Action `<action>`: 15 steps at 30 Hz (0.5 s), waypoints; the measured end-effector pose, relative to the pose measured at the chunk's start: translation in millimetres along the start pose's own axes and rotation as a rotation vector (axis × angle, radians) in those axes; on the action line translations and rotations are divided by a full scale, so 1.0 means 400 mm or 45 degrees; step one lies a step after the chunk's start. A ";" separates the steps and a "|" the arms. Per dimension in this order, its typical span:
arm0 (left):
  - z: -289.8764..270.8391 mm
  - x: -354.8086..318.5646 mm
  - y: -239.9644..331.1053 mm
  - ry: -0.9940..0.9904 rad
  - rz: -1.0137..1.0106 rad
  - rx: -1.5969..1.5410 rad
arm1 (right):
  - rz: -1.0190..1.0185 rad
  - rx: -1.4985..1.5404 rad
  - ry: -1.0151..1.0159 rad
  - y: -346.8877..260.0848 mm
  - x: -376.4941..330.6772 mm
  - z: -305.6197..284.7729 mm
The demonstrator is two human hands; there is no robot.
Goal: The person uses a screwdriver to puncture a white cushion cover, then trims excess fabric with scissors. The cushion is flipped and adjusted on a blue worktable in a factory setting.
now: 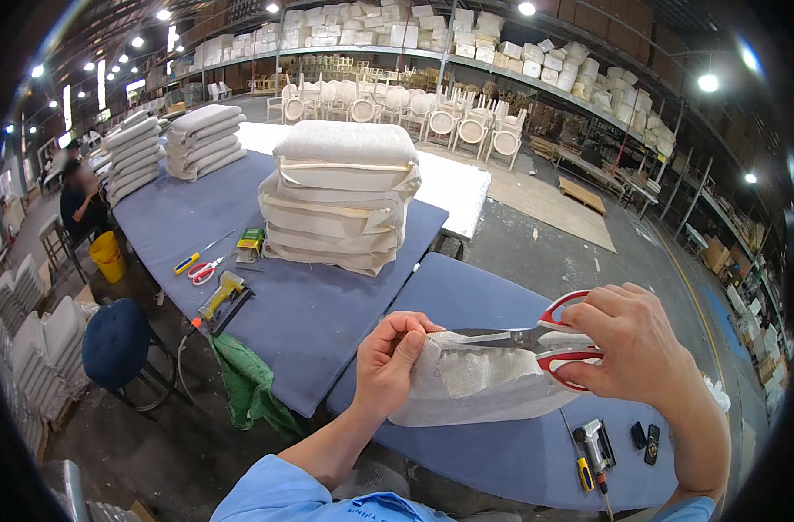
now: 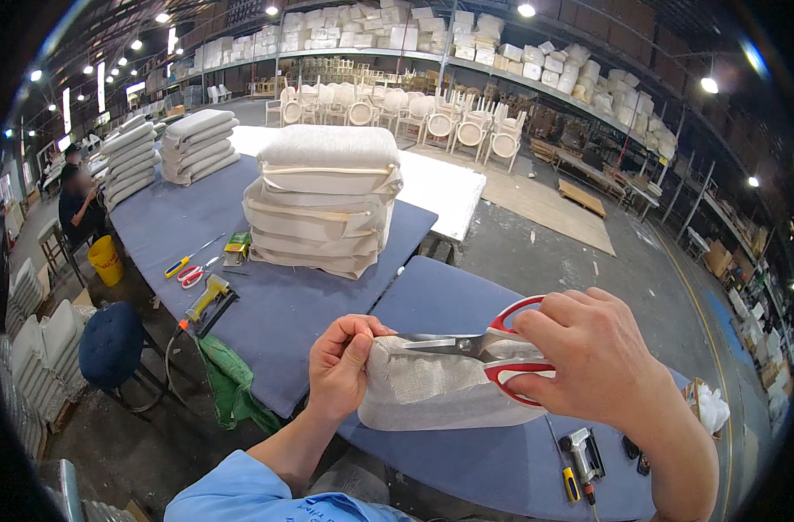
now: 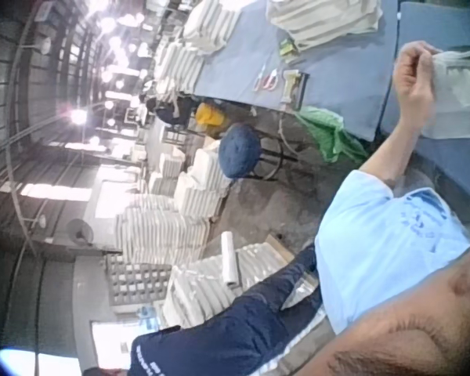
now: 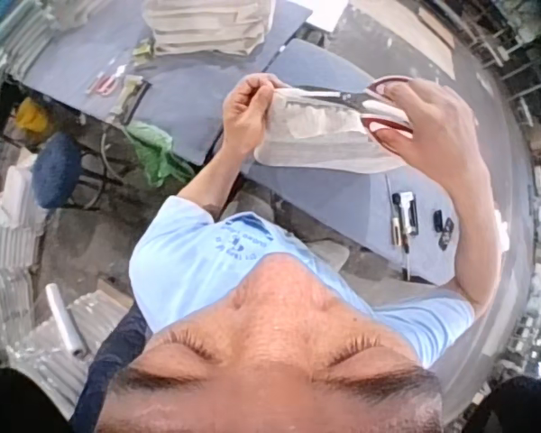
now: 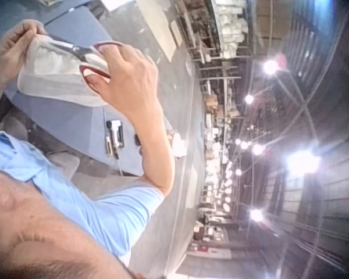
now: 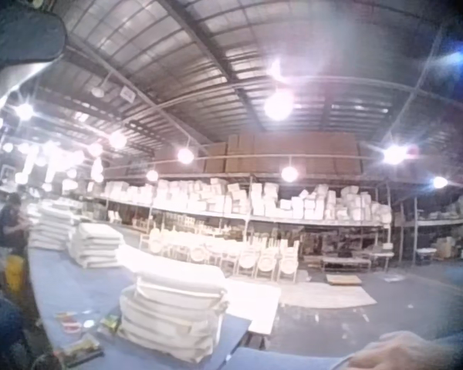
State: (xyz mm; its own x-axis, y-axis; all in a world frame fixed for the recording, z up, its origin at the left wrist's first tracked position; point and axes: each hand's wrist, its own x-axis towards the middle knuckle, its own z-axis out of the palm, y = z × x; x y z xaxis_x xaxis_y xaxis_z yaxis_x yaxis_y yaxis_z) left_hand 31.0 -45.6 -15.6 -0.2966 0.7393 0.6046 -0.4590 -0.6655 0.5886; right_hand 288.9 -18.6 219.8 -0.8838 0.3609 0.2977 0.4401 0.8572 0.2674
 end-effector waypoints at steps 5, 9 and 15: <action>0.006 0.007 0.001 0.032 -0.002 0.044 | -0.044 -0.027 -0.036 -0.003 0.027 0.002; 0.011 0.008 -0.001 0.057 0.033 0.117 | -0.028 -0.040 -0.116 -0.008 0.045 -0.003; 0.016 0.014 -0.002 0.038 0.031 0.084 | -0.049 -0.038 -0.136 -0.007 0.051 0.001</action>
State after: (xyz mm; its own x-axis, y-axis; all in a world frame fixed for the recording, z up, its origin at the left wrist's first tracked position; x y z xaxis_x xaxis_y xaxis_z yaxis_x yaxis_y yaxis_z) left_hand 35.1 -41.5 -9.2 -0.3327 0.7247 0.6035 -0.3956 -0.6881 0.6083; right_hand 269.5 -13.4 224.9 -0.9112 0.3667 0.1878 0.4090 0.8602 0.3046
